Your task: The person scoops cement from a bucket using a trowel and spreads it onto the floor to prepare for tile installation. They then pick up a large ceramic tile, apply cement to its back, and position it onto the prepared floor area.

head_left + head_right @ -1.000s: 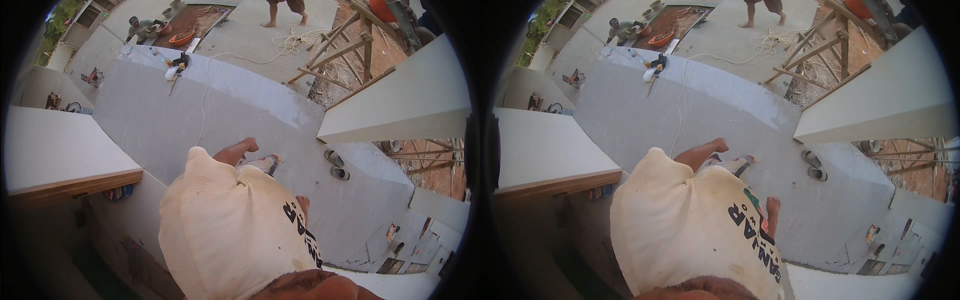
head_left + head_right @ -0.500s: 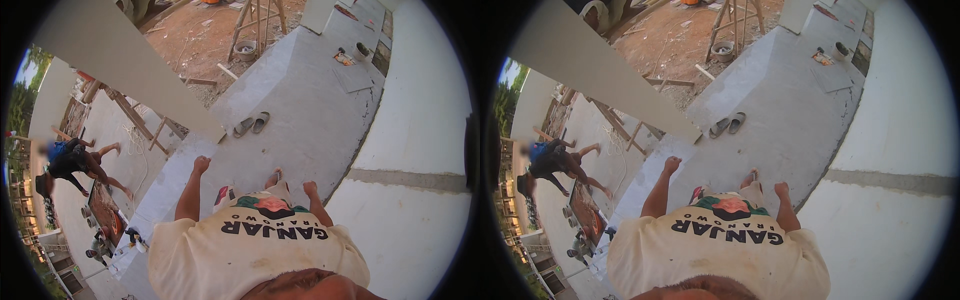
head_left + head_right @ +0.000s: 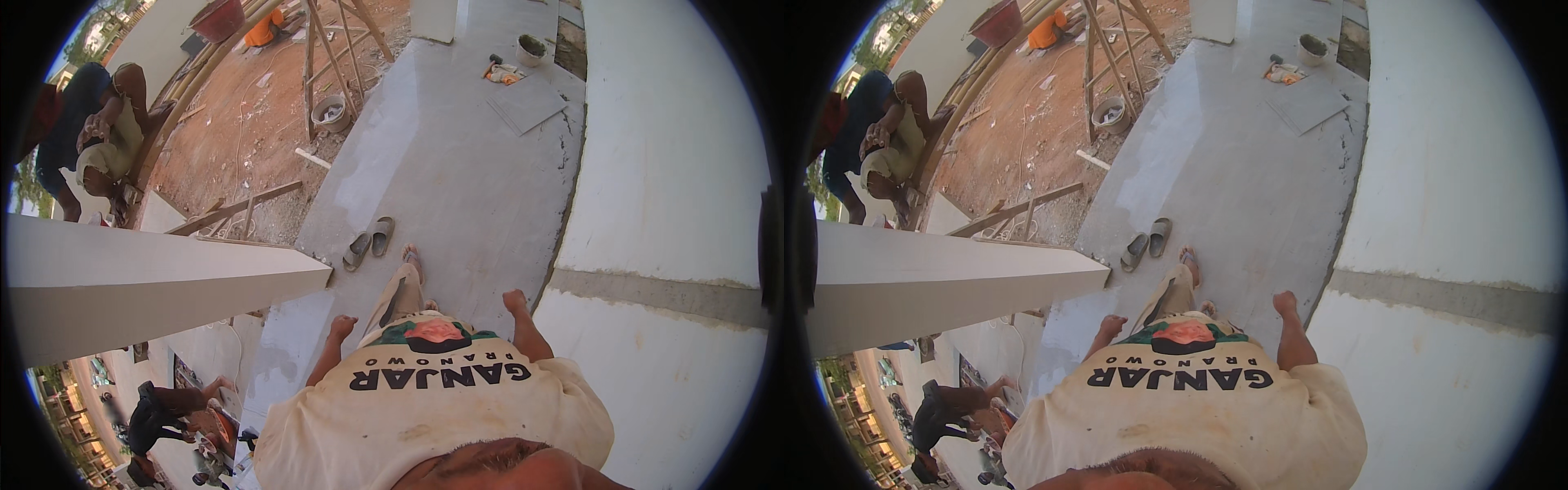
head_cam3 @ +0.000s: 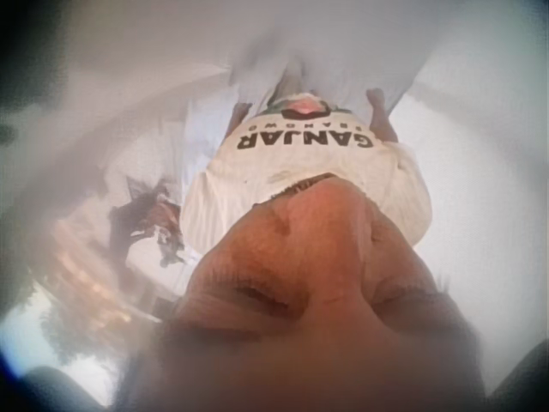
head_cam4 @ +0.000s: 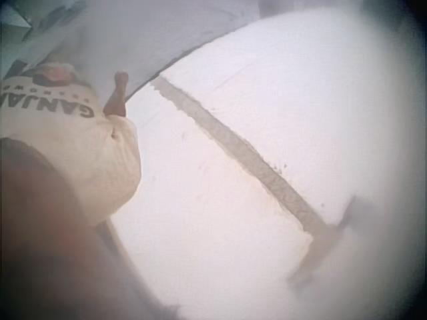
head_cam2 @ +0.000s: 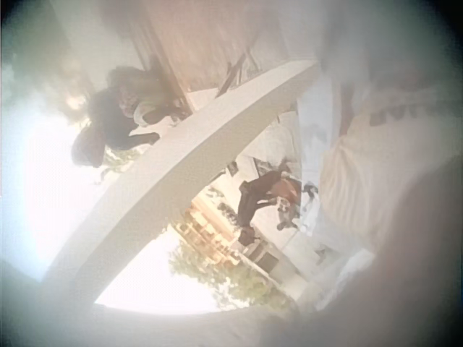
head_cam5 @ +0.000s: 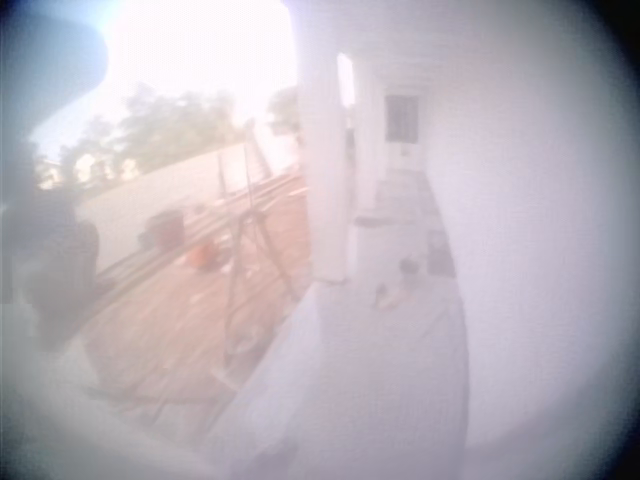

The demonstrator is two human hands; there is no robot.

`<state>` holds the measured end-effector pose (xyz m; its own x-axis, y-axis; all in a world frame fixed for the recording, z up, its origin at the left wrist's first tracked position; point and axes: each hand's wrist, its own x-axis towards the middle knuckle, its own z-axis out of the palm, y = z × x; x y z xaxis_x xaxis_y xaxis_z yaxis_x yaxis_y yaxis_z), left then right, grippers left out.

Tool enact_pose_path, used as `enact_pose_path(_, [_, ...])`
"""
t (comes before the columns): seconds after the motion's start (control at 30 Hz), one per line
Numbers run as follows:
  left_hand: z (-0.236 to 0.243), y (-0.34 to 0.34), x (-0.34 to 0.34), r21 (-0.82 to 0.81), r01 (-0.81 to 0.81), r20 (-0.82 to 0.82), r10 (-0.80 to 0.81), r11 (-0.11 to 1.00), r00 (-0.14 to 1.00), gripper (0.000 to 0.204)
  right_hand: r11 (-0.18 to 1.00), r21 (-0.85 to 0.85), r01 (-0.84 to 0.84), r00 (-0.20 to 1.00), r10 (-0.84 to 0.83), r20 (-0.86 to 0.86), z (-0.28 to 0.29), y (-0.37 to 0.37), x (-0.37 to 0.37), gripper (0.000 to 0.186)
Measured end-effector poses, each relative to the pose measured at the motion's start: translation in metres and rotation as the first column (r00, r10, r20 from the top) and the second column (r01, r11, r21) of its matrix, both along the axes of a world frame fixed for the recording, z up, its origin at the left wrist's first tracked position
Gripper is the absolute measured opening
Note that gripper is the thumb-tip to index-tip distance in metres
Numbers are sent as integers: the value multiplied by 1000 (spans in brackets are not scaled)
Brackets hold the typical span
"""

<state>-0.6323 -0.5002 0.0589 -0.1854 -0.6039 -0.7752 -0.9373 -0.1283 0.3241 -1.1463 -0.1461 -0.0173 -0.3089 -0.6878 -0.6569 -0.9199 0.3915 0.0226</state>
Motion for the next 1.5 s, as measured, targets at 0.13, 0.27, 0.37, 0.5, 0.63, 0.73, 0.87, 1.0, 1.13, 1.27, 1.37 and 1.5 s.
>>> enact_pose_path(0.13, [8, -60, -106, 139, -33, 88, 21, 990, 996, 51, 994, -103, 43, 993, -54, -107, 6, -29, -73, 19])
enact_pose_path(0.27, [0, -147, -190, 138, 79, 96, -93, 987, 991, 57, 970, -229, 80, 989, -107, -105, 28, -117, -143, 19])
enact_pose_path(0.37, [-7, -228, -306, 65, 179, -12, -179, 982, 984, 58, 876, -341, 340, 937, -348, 41, 53, -154, -188, 19])
enact_pose_path(0.5, [-12, -336, -431, -296, 471, -133, -525, 831, 841, 52, 387, -438, 811, 543, -777, 319, 104, -232, -246, 20])
enact_pose_path(0.63, [18, -376, -588, -259, 409, -319, -477, 875, 819, 45, 575, -336, 746, 650, -738, 180, 85, -231, -301, 23])
enact_pose_path(0.73, [21, -379, -689, -155, 421, -431, -445, 894, 785, 45, 906, -52, 419, 906, -422, -43, 37, -190, -345, 23])
enact_pose_path(0.87, [-5, -409, -728, -218, 509, -341, -553, 833, 760, 47, 964, 214, 160, 986, -167, 17, 22, -233, -392, 19])
enact_pose_path(1.0, [-18, -414, -732, 201, 422, 56, -440, 884, 896, 63, 946, 263, 192, 980, -198, -2, 28, -259, -467, 14])
enact_pose_path(1.13, [-29, -459, -758, 35, 594, 38, -595, 804, 803, 63, 971, 190, 145, 989, -137, -52, 21, -328, -597, 15])
enact_pose_path(1.27, [-24, -490, -851, 134, 394, -8, -396, 909, 918, 59, 975, -101, 199, 957, -215, -192, 20, -387, -742, 21])
enact_pose_path(1.37, [-15, -533, -907, 118, 418, -34, -417, 901, 908, 56, 316, -489, 813, 496, -816, 297, 43, -480, -808, 24])
enact_pose_path(1.5, [-1, -597, -989, 77, 584, -25, -584, 808, 812, 55, 233, -476, 848, 470, -746, 472, 77, -583, -859, 28])
